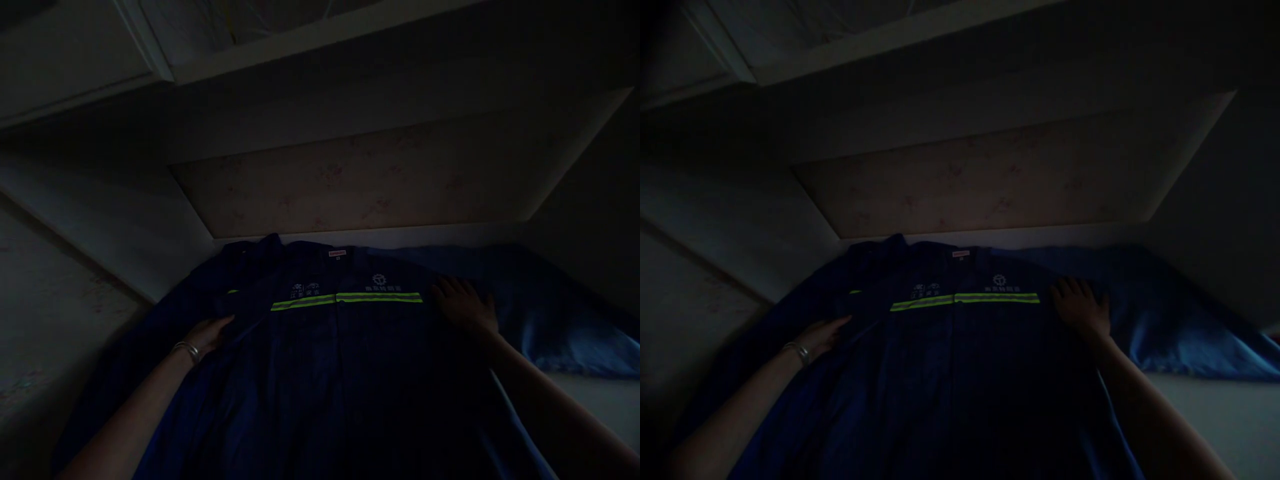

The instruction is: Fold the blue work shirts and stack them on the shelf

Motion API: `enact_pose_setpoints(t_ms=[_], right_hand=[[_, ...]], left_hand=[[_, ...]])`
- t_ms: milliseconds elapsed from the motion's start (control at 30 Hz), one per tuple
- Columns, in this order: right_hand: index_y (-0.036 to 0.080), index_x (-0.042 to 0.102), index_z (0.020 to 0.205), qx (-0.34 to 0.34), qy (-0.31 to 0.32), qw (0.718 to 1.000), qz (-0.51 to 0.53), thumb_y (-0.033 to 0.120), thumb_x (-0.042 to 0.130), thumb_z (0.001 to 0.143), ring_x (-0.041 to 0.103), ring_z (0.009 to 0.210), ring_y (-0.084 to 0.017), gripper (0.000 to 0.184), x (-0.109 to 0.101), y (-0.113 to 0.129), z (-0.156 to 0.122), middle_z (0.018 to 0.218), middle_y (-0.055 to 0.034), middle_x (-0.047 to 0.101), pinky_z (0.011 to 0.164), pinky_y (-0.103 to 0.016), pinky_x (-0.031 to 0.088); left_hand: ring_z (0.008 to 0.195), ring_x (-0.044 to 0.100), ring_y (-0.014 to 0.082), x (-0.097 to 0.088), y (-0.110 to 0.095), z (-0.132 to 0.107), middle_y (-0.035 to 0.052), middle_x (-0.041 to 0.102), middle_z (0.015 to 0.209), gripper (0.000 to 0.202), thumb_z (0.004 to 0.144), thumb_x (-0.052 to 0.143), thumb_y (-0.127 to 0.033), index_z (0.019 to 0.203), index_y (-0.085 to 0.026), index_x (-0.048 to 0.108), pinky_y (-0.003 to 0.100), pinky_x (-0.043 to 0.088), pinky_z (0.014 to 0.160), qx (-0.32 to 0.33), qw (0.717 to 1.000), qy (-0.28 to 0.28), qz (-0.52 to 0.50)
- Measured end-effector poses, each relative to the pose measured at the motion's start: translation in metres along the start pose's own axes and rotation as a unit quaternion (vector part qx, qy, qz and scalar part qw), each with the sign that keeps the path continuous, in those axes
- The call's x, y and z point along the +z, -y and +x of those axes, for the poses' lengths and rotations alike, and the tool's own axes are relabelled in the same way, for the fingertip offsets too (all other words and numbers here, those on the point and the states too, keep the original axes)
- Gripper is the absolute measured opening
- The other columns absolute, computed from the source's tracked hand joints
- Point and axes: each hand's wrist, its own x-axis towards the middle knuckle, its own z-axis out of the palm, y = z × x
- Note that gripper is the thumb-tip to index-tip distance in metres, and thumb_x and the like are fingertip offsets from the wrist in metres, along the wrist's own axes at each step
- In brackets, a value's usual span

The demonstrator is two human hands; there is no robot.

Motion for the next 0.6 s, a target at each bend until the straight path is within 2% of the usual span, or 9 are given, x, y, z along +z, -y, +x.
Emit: enact_pose_setpoints(t_ms=[100,167,300,433,500,533,600], right_hand=[[0.028,0.037,0.146,-0.007,-0.005,1.0,0.0,0.05,0.016,0.096,0.022,0.142,-0.032,0.059,0.0,0.0,-0.001,0.157,-0.0032,0.029,0.107,-0.069,0.018],[0.028,0.039,0.145,-0.014,-0.014,1.0,0.0,0.05,0.015,0.096,0.023,0.142,-0.032,0.059,0.001,-0.001,-0.001,0.156,-0.0037,0.031,0.107,-0.069,0.018],[0.027,0.037,0.146,-0.009,-0.024,1.0,0.009,0.053,0.013,0.096,0.024,0.141,-0.031,0.062,0.004,-0.001,0.0,0.155,-0.0042,0.032,0.107,-0.069,0.018],[0.028,0.037,0.146,-0.007,-0.021,1.0,0.002,0.054,0.012,0.096,0.023,0.142,-0.031,0.062,0.003,0.0,-0.001,0.156,-0.0031,0.032,0.107,-0.068,0.018],[0.028,0.037,0.146,-0.01,-0.021,1.0,-0.005,0.052,0.011,0.096,0.023,0.142,-0.03,0.061,0.001,0.0,-0.002,0.156,-0.0029,0.03,0.107,-0.067,0.018],[0.028,0.037,0.146,-0.01,-0.02,1.0,-0.008,0.051,0.011,0.096,0.022,0.142,-0.029,0.061,0.001,0.001,-0.002,0.156,-0.0026,0.03,0.108,-0.067,0.019],[0.028,0.037,0.146,-0.008,-0.016,1.0,-0.009,0.051,0.011,0.096,0.022,0.143,-0.029,0.06,-0.001,0.001,-0.002,0.157,-0.002,0.03,0.107,-0.067,0.019]], left_hand=[[0.059,0.064,0.0221,0.007,-0.013,0.01,0.0014,0.062,0.058,0.034,0.062,0.072,-0.05,0.069,-0.018,0.061,0.032,0.051,0.053,0.02,0.999,-0.013,0.036],[0.068,0.067,0.0246,0.009,-0.023,0.016,0.0013,0.062,0.06,0.026,0.064,0.069,-0.044,0.069,-0.02,0.06,0.033,0.052,0.058,0.037,0.996,-0.042,0.065],[0.09,0.067,0.0291,0.008,-0.039,0.025,0.0067,0.069,0.08,0.018,0.069,0.064,-0.036,0.077,-0.02,0.061,0.037,0.052,0.075,0.075,0.987,-0.09,0.113],[0.105,0.064,0.0292,0.016,-0.058,0.013,0.0146,0.067,0.109,0.033,0.078,0.056,-0.037,0.104,-0.016,0.057,0.039,0.051,0.086,0.132,0.979,-0.097,0.124],[0.118,0.058,0.0247,0.028,-0.07,-0.007,0.0131,0.062,0.125,0.041,0.08,0.056,-0.037,0.117,-0.018,0.052,0.035,0.047,0.097,0.189,0.971,-0.077,0.125],[0.123,0.055,0.0222,0.036,-0.076,-0.02,0.011,0.06,0.13,0.046,0.081,0.057,-0.038,0.123,-0.021,0.049,0.033,0.043,0.101,0.23,0.964,-0.048,0.125],[0.124,0.054,0.0202,0.055,-0.086,-0.046,0.0079,0.055,0.137,0.057,0.081,0.061,-0.042,0.132,-0.025,0.043,0.032,0.041,0.104,0.309,0.942,0.048,0.121]])
